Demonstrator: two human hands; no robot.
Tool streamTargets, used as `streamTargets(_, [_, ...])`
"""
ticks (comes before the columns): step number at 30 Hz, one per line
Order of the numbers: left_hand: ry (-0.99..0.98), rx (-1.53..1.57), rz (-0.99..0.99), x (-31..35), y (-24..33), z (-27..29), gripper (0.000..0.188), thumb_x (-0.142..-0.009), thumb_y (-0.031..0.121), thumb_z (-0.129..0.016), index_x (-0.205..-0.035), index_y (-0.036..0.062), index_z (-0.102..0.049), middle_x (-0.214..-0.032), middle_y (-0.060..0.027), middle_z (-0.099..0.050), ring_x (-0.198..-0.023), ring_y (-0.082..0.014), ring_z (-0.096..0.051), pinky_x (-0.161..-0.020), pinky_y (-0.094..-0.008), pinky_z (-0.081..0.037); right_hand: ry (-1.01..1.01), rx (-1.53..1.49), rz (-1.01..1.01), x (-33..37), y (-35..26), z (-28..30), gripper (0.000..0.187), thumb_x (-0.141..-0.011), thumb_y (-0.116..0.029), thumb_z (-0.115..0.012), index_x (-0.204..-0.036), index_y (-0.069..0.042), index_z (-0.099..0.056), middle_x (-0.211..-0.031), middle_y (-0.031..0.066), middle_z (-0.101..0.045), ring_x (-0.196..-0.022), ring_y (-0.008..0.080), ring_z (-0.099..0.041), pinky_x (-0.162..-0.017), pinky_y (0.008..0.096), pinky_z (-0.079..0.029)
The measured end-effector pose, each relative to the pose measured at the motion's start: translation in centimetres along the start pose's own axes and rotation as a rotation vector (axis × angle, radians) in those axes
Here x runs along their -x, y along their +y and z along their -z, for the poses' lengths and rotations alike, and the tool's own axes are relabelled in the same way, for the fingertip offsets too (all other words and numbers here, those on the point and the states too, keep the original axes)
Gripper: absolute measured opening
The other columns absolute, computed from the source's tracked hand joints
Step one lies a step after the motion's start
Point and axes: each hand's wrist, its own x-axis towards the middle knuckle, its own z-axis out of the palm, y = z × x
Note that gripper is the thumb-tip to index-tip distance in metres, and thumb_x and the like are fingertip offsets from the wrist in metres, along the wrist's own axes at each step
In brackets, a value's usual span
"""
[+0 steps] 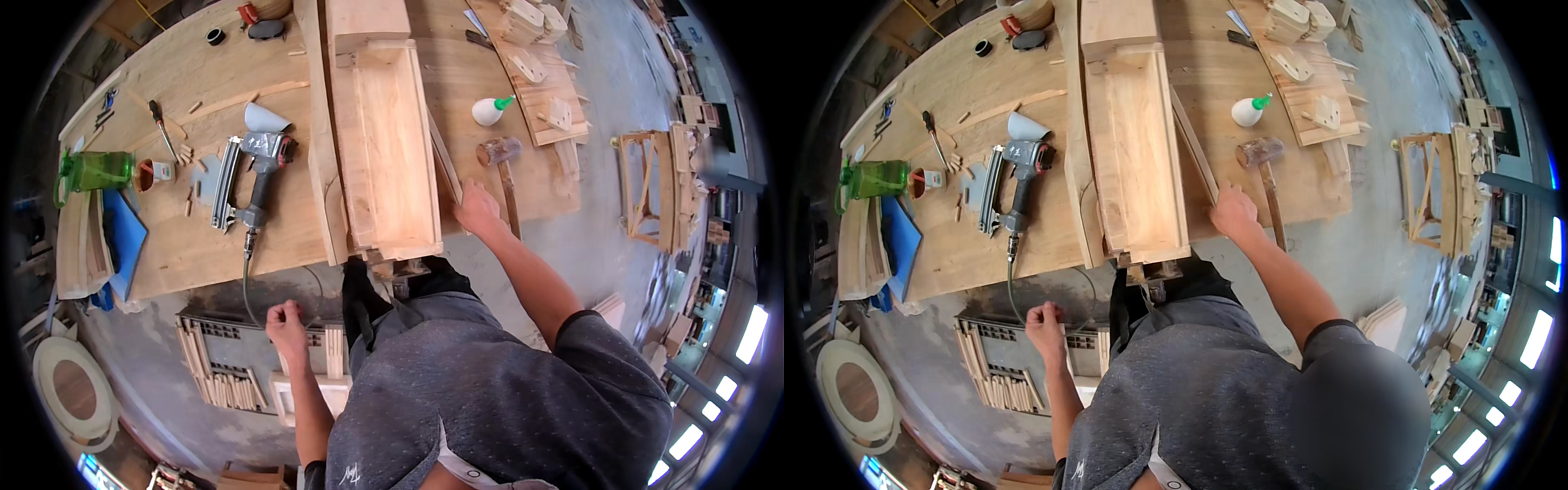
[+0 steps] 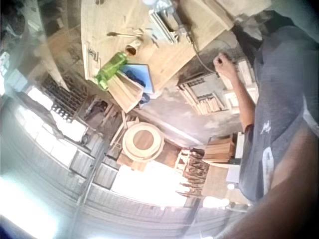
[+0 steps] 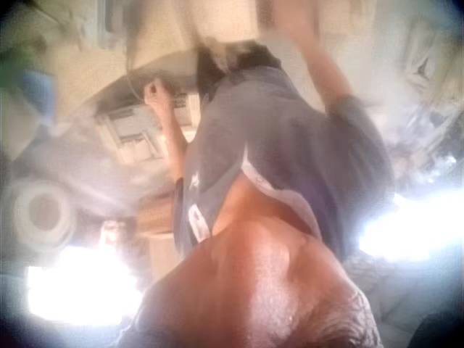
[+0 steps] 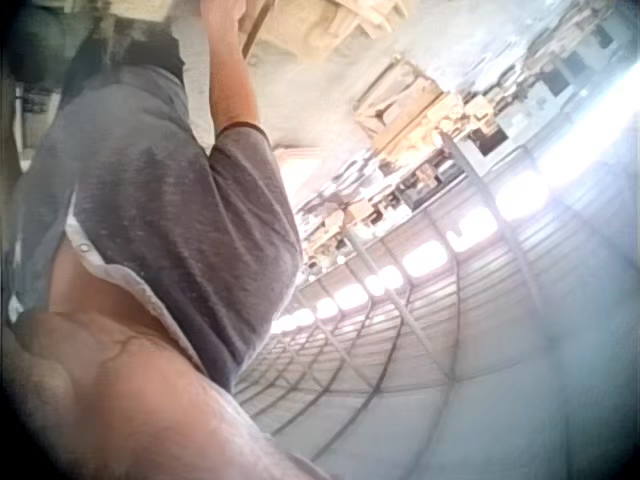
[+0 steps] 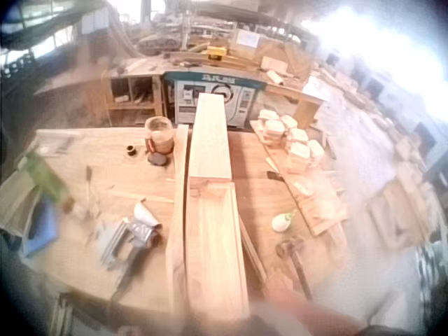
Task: The person assembles a wooden furniture component by applying glue to pre-cut pieces and joining them with a rubber mallet. They use a pneumatic nail gun to secure the joints and a brush to apply adhesive to a long wooden strip before attaching it to the main structure.
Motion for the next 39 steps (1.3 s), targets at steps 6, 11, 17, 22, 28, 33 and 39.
streamTargets(6, [0.037, 0.123, -0.177, 1.6, 11.4, -3.8, 0.014, -0.104, 0.009, -0.070, -0.096, -0.0009, -0.066, -0.090, -0.0074, -0.072, -0.080, -0.0124, -0.066, -0.077, -0.0264, -0.055, -0.371, -0.669, 0.140, -1.1, 4.4, 1.1, 0.042, -0.101, -0.027, -0.072, -0.131, 0.001, -0.062, -0.113, 0.0166, -0.073, -0.106, 0.0292, -0.073, -0.092, 0.0425, -0.059])
streamTargets(11, [-0.166, 0.077, -0.337, 5.2, 19.3, -12.4, 0.011, -0.104, 0.010, -0.071, -0.102, -0.0010, -0.069, -0.091, -0.0072, -0.075, -0.092, -0.0120, -0.071, -0.085, -0.0260, -0.055, -0.912, -1.748, 0.123, 1.6, 8.7, 5.9, 0.045, -0.109, -0.025, -0.067, -0.146, -0.002, -0.057, -0.114, 0.0070, -0.071, -0.098, 0.0173, -0.070, -0.089, 0.0344, -0.059])
streamTargets(17, [-0.320, -0.538, -1.209, 10.3, 27.1, -23.4, 0.024, -0.093, 0.004, -0.076, -0.116, 0.0056, -0.070, -0.120, -0.0098, -0.073, -0.113, -0.0253, -0.070, -0.104, -0.0397, -0.055, -0.944, -1.668, 0.363, 4.0, 8.8, 12.3, 0.054, -0.107, -0.029, -0.070, -0.150, 0.000, -0.056, -0.112, 0.0064, -0.070, -0.102, 0.0167, -0.069, -0.095, 0.0338, -0.058])
streamTargets(22, [-0.635, -1.148, -1.527, 11.8, 30.4, -25.5, 0.042, -0.081, 0.015, -0.083, -0.120, 0.0071, -0.067, -0.114, -0.0093, -0.070, -0.115, -0.0302, -0.067, -0.107, -0.0476, -0.051, -1.174, -1.365, 0.497, 3.4, 9.6, 16.5, 0.041, -0.110, -0.033, -0.066, -0.135, 0.000, -0.066, -0.099, 0.0047, -0.072, -0.088, 0.0137, -0.069, -0.081, 0.0320, -0.059])
streamTargets(28, [-0.584, -0.982, -0.535, 8.3, 28.3, -20.3, 0.038, -0.097, 0.015, -0.077, -0.127, -0.0007, -0.060, -0.109, -0.0155, -0.070, -0.095, -0.0353, -0.070, -0.086, -0.0475, -0.057, -0.557, -1.454, 0.233, -1.7, 8.4, 15.4, 0.028, -0.109, -0.028, -0.067, -0.116, -0.001, -0.072, -0.091, 0.0042, -0.071, -0.076, 0.0105, -0.067, -0.067, 0.0279, -0.056])
streamTargets(33, [-0.163, -0.508, -0.431, 4.8, 22.6, -13.9, 0.037, -0.104, 0.023, -0.069, -0.128, -0.0025, -0.057, -0.093, -0.0151, -0.070, -0.081, -0.0271, -0.070, -0.076, -0.0395, -0.056, -0.458, -1.319, 0.343, -2.8, -0.9, 16.5, 0.023, -0.109, -0.023, -0.066, -0.112, -0.001, -0.073, -0.089, 0.0027, -0.070, -0.073, 0.0098, -0.065, -0.066, 0.0265, -0.055])
streamTargets(39, [-0.183, 0.158, -0.065, -0.2, 18.4, -6.2, 0.027, -0.113, 0.029, -0.055, -0.114, 0.0032, -0.064, -0.088, -0.0060, -0.069, -0.071, -0.0127, -0.065, -0.066, -0.0302, -0.055, -0.432, -0.825, 0.750, -4.7, -22.3, 17.1, 0.029, -0.105, -0.020, -0.068, -0.123, 0.002, -0.071, -0.089, 0.0052, -0.070, -0.073, 0.0118, -0.066, -0.069, 0.0298, -0.056])
